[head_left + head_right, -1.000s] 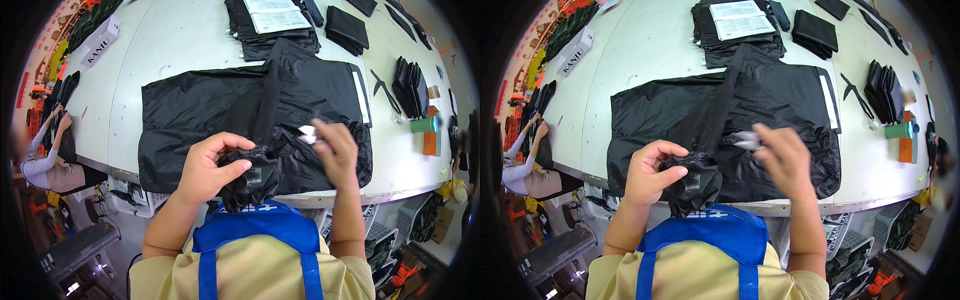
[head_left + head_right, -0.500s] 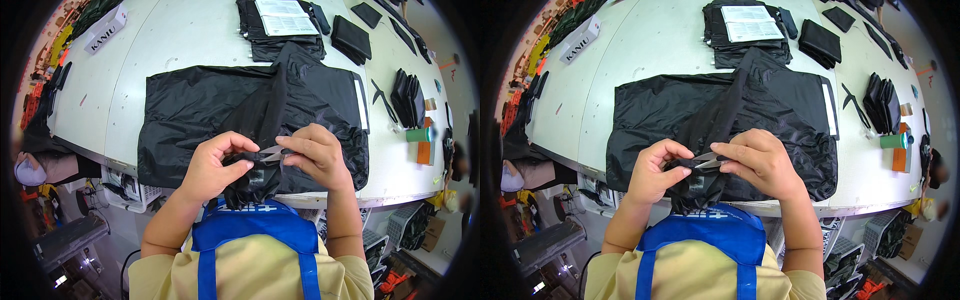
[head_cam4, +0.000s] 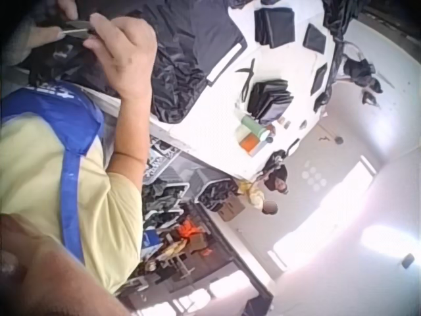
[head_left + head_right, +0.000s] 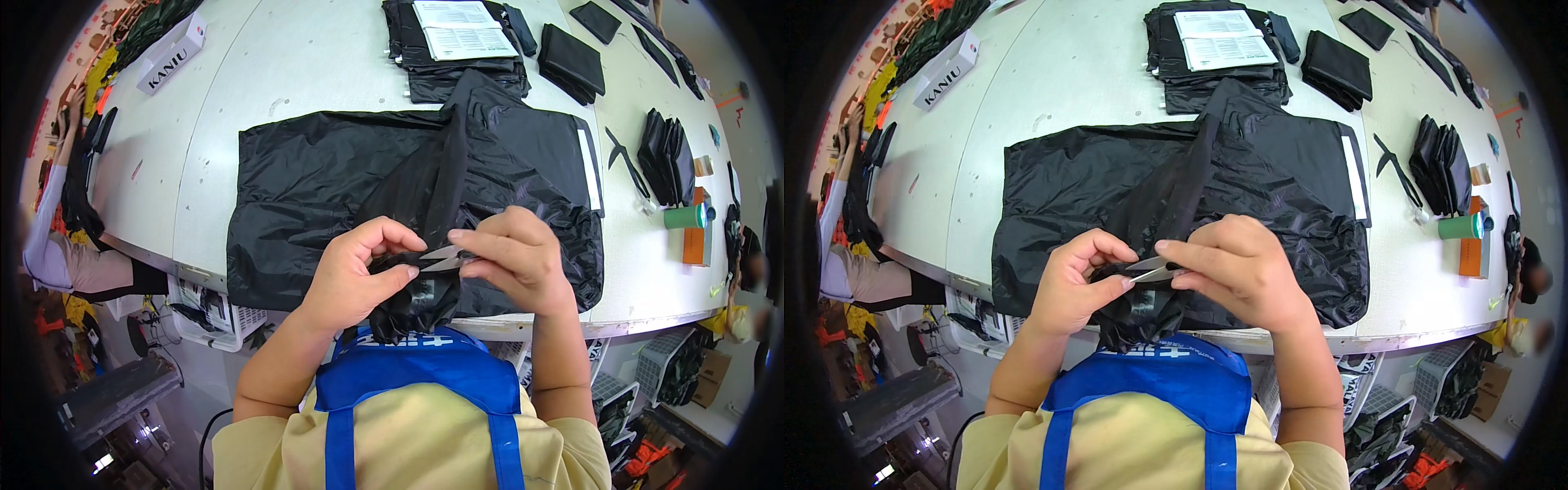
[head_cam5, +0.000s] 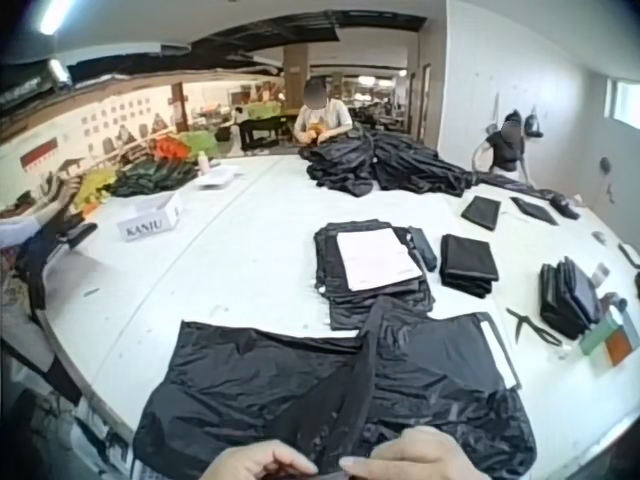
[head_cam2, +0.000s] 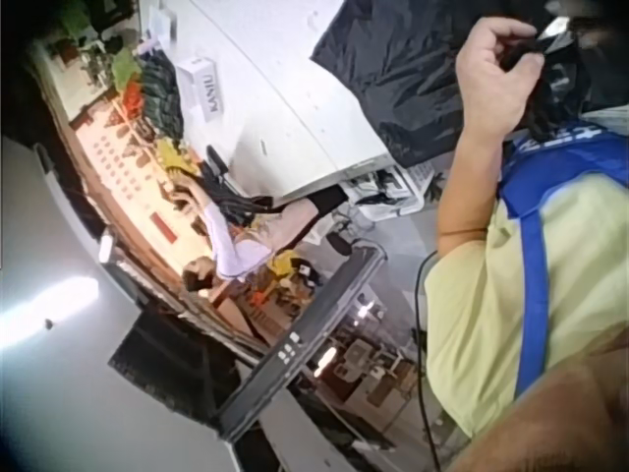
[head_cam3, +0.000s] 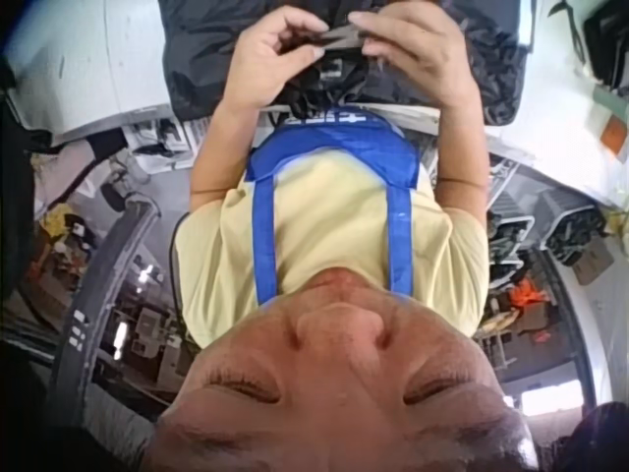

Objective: The person trims loose threads and edges from black fabric pieces using a small blade. They repeatedly unfold, smooth, and fold the fabric on a white table, stacking finished pieces and placing some into a nearby basket.

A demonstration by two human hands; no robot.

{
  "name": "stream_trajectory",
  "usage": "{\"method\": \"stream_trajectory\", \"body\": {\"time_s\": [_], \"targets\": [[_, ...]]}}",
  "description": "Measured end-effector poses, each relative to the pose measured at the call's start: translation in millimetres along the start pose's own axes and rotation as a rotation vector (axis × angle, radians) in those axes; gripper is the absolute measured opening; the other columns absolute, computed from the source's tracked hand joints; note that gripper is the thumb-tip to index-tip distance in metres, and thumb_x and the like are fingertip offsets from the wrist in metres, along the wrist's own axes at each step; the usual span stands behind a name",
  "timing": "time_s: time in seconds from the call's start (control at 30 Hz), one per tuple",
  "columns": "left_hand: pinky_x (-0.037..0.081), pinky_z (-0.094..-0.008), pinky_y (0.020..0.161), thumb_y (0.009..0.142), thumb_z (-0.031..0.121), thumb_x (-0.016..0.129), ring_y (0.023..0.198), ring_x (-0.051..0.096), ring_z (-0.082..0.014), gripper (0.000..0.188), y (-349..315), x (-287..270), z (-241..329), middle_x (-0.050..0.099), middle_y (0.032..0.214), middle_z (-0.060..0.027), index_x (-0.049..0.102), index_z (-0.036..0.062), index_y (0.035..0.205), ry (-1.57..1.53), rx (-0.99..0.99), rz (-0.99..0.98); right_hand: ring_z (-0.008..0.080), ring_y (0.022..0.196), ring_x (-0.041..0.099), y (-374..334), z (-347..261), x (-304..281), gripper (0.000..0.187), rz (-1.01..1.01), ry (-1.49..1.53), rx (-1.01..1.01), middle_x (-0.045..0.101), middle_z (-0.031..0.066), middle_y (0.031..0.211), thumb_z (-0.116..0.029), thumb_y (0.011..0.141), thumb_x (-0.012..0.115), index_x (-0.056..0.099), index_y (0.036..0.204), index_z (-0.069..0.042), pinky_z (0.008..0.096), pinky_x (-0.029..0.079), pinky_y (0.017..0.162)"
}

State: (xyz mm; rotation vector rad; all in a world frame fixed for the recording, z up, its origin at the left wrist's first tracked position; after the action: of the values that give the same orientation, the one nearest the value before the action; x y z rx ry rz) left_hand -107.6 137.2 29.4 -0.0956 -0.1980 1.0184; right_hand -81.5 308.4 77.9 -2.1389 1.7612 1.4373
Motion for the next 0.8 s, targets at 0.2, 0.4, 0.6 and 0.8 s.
{"method": "stream_trajectory", "body": {"time_s": [0.2,0.4,0.6,0.8], "targets": [[0.046,-0.0218,0.078,0.079,-0.006,0.065,0.085,0.058,-0.0066,0.023,1.0,1.0,0.0,0.062,0.092,-0.0015,0.061,0.0008,0.1,0.013,0.017,-0.02,0.0205,0.069,0.058,1.4,6.7,-3.3,0.035,-0.006,0.02,0.027,0.062,0.0021,0.08,-0.017,0.07,0.076,0.071,0.104,-0.011,0.0333,0.044,0.062],[0.047,-0.0222,0.08,0.078,-0.006,0.067,0.086,0.059,-0.0074,0.024,3.0,2.7,-3.0,0.063,0.093,-0.0034,0.059,0.0003,0.1,-0.001,-0.018,-0.027,0.0198,0.068,0.057,4.6,4.0,4.3,0.035,-0.038,0.052,0.008,0.061,0.0023,0.079,-0.018,0.069,0.077,0.072,0.103,-0.011,0.0323,0.043,0.061],[0.047,-0.0216,0.079,0.079,-0.006,0.066,0.085,0.059,-0.0074,0.024,3.3,-0.3,-4.0,0.062,0.092,-0.0038,0.057,0.0007,0.1,0.011,-0.016,-0.011,0.0198,0.068,0.056,4.3,2.6,6.1,0.037,-0.054,0.039,0.003,0.061,0.0037,0.078,-0.017,0.067,0.078,0.072,0.102,-0.009,0.0313,0.043,0.06],[0.047,-0.0214,0.078,0.079,-0.008,0.065,0.084,0.059,-0.0072,0.024,3.4,0.7,-0.4,0.062,0.092,-0.0039,0.056,0.0005,0.099,0.041,-0.001,-0.018,0.0195,0.067,0.057,3.5,5.7,11.6,0.036,-0.036,0.131,0.047,0.062,0.004,0.078,-0.016,0.067,0.078,0.072,0.102,-0.009,0.0301,0.043,0.059]]}}
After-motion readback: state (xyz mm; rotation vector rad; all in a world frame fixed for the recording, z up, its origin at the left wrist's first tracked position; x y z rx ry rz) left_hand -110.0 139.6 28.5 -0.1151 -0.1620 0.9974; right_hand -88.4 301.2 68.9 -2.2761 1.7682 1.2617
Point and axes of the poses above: each hand's wrist, its own y-axis towards the middle knuckle, its own x-axis out of the palm, z = x × y, the point moved 7 cm from there along y, towards the middle knuckle
